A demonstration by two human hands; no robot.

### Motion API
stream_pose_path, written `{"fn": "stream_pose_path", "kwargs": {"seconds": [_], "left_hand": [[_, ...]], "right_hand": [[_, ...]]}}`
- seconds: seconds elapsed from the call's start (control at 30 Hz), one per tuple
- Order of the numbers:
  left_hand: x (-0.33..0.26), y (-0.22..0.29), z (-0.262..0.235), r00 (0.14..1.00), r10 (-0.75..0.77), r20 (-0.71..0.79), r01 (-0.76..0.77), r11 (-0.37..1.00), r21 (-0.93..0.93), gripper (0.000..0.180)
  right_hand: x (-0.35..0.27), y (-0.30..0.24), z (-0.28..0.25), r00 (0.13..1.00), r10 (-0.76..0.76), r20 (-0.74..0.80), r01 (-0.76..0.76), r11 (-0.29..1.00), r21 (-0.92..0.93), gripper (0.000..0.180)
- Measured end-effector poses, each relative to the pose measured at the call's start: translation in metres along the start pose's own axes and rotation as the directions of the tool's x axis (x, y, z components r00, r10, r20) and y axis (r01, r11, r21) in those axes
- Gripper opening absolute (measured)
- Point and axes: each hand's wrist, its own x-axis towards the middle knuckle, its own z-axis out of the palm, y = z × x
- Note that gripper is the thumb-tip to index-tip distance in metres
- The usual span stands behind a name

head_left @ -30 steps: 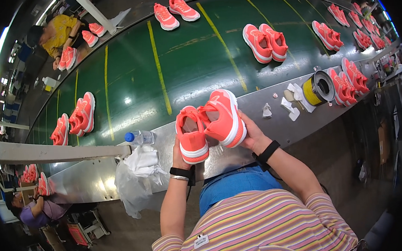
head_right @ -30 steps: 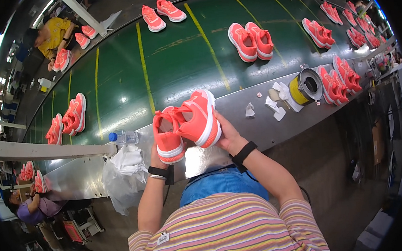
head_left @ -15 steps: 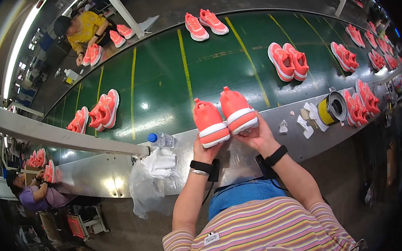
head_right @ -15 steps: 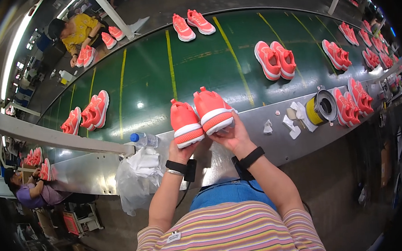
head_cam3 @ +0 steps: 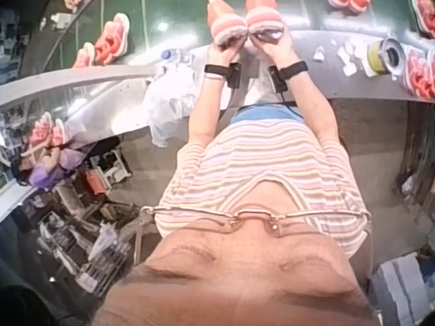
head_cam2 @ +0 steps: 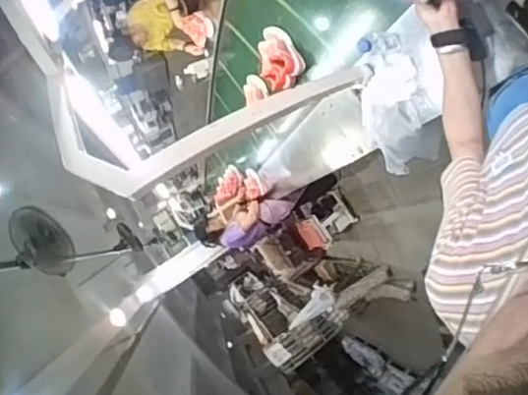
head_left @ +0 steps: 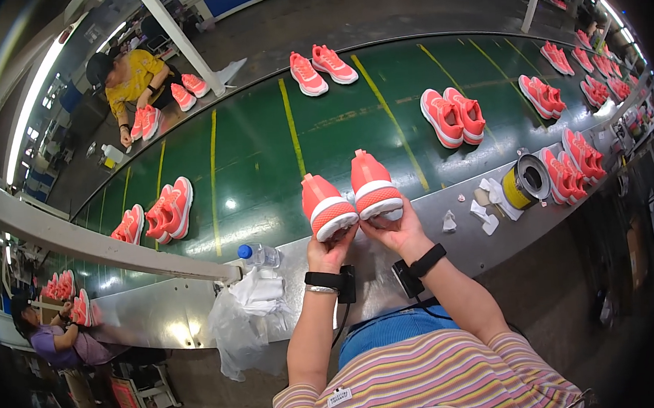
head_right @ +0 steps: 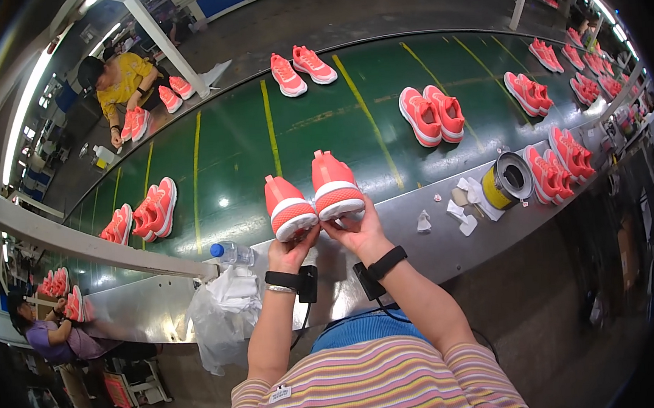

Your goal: Inspecting and cleaning shoes on a conveyor belt in a shoe factory.

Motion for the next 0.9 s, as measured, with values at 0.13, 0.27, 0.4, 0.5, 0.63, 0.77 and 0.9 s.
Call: {"fn": "stream_pose_path", "kwargs": {"seconds": [0.13,0.27,0.4,0.5,0.63,0.77,0.9], "left_hand": [[-0.013,-0.008,-0.006,0.981,0.055,0.185,-0.082,0.987,0.14,0.032],[-0.032,-0.008,-0.038,0.97,-0.098,0.222,0.011,0.931,0.364,0.035],[-0.009,-0.005,-0.113,0.995,-0.098,0.007,0.074,0.795,0.602,0.039],[-0.016,-0.012,-0.12,0.999,0.053,-0.008,-0.03,0.667,0.744,0.038],[-0.047,-0.019,-0.089,0.91,0.095,0.403,-0.408,0.054,0.911,0.05],[-0.028,-0.02,-0.102,0.939,0.277,0.203,-0.141,-0.227,0.964,0.046],[-0.022,0.005,-0.097,0.991,0.132,-0.016,-0.052,0.495,0.867,0.036]], "right_hand": [[-0.01,-0.003,-0.009,0.993,-0.024,0.116,0.045,0.984,-0.174,0.052],[-0.014,-0.03,-0.06,0.914,0.137,0.383,0.058,0.888,-0.456,0.043],[0.002,-0.051,-0.123,0.963,-0.057,0.263,0.237,0.642,-0.729,0.041],[-0.006,-0.053,-0.138,0.889,-0.385,0.249,0.313,0.112,-0.943,0.042],[-0.022,-0.06,-0.127,0.899,-0.324,0.295,0.258,-0.153,-0.954,0.061],[-0.009,-0.065,-0.124,0.9,-0.26,0.35,0.18,-0.508,-0.842,0.06],[0.002,-0.106,-0.117,0.969,-0.171,0.179,0.23,0.349,-0.908,0.034]]}}
